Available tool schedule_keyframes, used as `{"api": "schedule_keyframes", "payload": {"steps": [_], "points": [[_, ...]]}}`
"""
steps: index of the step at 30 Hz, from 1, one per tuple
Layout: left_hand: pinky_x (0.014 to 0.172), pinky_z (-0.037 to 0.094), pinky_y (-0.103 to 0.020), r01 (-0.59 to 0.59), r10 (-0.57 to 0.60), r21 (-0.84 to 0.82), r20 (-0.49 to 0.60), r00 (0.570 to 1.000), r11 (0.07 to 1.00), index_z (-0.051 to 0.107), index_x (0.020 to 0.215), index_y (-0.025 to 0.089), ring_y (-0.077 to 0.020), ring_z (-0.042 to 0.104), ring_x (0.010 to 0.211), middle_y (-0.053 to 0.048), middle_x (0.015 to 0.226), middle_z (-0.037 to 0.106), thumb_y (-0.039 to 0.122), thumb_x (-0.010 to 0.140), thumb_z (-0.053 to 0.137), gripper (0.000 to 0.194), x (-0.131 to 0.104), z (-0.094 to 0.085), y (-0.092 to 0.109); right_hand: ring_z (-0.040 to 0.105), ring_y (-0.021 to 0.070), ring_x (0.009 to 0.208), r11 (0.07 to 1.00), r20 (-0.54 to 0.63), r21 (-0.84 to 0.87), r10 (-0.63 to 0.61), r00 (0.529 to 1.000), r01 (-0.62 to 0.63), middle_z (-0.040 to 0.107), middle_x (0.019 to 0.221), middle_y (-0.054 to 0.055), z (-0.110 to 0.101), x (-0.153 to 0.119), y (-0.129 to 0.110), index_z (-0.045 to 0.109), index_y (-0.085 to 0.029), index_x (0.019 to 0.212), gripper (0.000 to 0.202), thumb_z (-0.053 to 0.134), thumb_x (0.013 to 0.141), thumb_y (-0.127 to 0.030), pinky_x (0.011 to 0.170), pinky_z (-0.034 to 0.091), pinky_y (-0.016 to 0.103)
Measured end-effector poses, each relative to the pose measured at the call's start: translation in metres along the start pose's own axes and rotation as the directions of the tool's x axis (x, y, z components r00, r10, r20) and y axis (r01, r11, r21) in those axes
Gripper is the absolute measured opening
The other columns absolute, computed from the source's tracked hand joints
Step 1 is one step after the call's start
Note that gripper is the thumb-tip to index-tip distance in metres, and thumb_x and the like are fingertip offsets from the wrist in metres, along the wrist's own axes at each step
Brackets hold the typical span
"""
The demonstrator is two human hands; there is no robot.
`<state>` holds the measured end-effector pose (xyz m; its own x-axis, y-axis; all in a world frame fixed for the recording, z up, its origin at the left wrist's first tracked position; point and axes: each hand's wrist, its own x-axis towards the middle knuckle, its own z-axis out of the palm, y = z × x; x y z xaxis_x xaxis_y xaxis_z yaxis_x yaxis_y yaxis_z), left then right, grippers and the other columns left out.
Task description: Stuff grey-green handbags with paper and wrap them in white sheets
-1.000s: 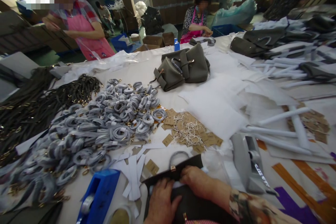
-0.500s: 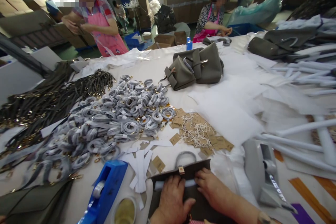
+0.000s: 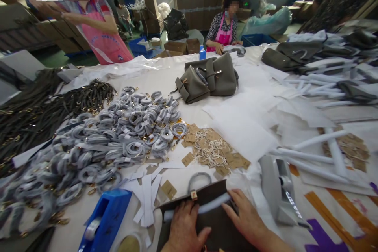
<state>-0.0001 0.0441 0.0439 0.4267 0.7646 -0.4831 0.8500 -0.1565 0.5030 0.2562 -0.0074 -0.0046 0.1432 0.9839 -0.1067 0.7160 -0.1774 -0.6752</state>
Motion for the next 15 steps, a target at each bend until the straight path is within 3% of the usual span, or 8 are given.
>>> {"api": "schedule_keyframes", "payload": {"steps": [5, 8, 10, 12, 15], "points": [[0.119, 0.036, -0.053, 0.024, -0.023, 0.013, -0.019, 1.000, 1.000, 0.067, 0.131, 0.021, -0.0389, 0.050, 0.136, -0.015, 0.146, 0.058, 0.057, 0.076, 0.073, 0.066, 0.001, -0.006, 0.008, 0.063, 0.0306, 0.116, 0.997, 0.019, -0.071, -0.007, 1.000, 0.008, 0.066, 0.120, 0.016, 0.002, -0.003, -0.001, 0.063, -0.013, 0.125, 0.041, 0.060, 0.088, -0.031, 0.105, 0.053, 0.046], [0.114, 0.040, -0.052, 0.040, -0.040, 0.026, -0.007, 0.999, 0.999, 0.071, 0.121, 0.019, -0.0392, 0.053, 0.131, -0.017, 0.140, 0.062, 0.057, 0.074, 0.075, 0.060, 0.004, -0.008, 0.014, 0.063, 0.0330, 0.115, 0.976, -0.004, -0.186, -0.116, 0.993, 0.113, 0.066, 0.122, 0.017, -0.003, -0.003, -0.003, 0.063, -0.014, 0.124, 0.040, 0.061, 0.086, -0.027, 0.100, 0.055, 0.049], [0.113, 0.042, -0.052, 0.046, -0.047, 0.043, 0.017, 0.999, 0.998, 0.071, 0.119, 0.018, -0.0394, 0.054, 0.130, -0.018, 0.137, 0.063, 0.056, 0.075, 0.074, 0.058, 0.006, -0.009, 0.016, 0.061, 0.0336, 0.120, 0.927, 0.002, -0.261, -0.278, 0.960, 0.269, 0.065, 0.129, 0.017, -0.006, -0.002, -0.010, 0.063, -0.016, 0.128, 0.041, 0.059, 0.087, -0.020, 0.102, 0.053, 0.050], [0.113, 0.042, -0.052, 0.049, -0.053, 0.069, 0.048, 0.997, 0.996, 0.070, 0.122, 0.017, -0.0398, 0.054, 0.131, -0.019, 0.137, 0.063, 0.054, 0.076, 0.072, 0.059, 0.010, -0.009, 0.017, 0.059, 0.0311, 0.124, 0.857, 0.079, -0.278, -0.429, 0.900, 0.434, 0.065, 0.134, 0.013, -0.005, 0.000, -0.019, 0.063, -0.020, 0.130, 0.043, 0.058, 0.088, -0.014, 0.106, 0.050, 0.047], [0.112, 0.044, -0.053, 0.044, -0.058, 0.125, 0.106, 0.993, 0.991, 0.069, 0.125, 0.016, -0.0411, 0.055, 0.131, -0.021, 0.141, 0.061, 0.052, 0.080, 0.068, 0.058, 0.018, -0.008, 0.015, 0.063, 0.0305, 0.116, 0.788, 0.226, -0.283, -0.499, 0.836, 0.547, 0.071, 0.125, 0.010, 0.009, 0.005, -0.031, 0.066, -0.021, 0.127, 0.038, 0.067, 0.088, -0.024, 0.104, 0.051, 0.046]]}}
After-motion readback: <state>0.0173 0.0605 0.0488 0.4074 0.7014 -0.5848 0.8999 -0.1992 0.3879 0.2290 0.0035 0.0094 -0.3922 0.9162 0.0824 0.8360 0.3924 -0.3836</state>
